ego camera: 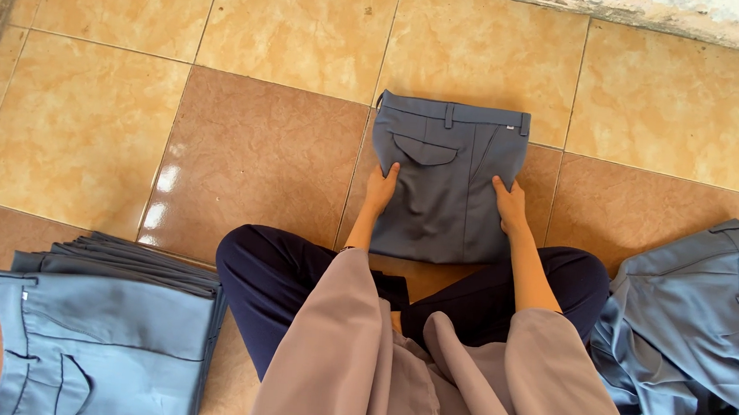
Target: Folding a pile of blue pants into neat rectangles and stacking them on the floor.
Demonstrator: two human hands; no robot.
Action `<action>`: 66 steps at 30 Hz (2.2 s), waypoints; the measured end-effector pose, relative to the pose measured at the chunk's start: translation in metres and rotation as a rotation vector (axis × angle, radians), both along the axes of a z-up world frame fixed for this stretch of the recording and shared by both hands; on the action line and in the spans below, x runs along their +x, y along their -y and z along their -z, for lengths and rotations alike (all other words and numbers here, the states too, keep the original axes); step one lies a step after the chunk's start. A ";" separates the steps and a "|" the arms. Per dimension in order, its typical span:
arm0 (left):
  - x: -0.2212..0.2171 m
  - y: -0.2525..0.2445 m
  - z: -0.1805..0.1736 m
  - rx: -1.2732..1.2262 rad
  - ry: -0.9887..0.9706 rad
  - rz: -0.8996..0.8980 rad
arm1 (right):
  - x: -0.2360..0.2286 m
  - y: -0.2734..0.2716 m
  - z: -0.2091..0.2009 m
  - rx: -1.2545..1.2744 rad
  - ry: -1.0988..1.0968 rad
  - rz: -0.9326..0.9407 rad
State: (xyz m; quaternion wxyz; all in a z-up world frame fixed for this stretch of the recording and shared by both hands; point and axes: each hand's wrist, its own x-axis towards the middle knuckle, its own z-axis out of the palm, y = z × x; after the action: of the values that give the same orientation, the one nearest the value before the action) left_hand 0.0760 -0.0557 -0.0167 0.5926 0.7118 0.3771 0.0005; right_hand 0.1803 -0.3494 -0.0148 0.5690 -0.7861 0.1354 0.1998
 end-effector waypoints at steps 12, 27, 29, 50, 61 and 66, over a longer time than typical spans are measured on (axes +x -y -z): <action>-0.013 -0.030 -0.094 -0.149 0.193 -0.188 | 0.005 -0.059 -0.093 0.102 0.157 -0.001; -0.315 -0.219 -0.288 -0.016 0.463 -0.993 | -0.146 -0.399 -0.237 0.343 0.268 -0.757; -0.382 -0.217 -0.309 0.059 0.462 -1.111 | -0.190 -0.442 -0.246 0.380 0.209 -0.851; -0.636 -0.206 -0.061 -0.055 0.461 -1.686 | -0.400 -0.543 -0.169 0.084 0.715 -1.444; -0.635 -0.186 -0.093 0.222 0.161 -1.695 | -0.422 -0.542 -0.187 0.165 0.627 -1.460; -0.646 -0.197 -0.072 0.207 0.099 -1.788 | -0.413 -0.553 -0.172 0.076 0.485 -1.411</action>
State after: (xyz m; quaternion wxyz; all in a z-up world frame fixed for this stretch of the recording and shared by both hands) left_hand -0.5701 0.1411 0.0549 0.3192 0.2017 0.7622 0.5258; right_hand -0.2323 0.2039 0.1567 0.3462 -0.6881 -0.5375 0.3431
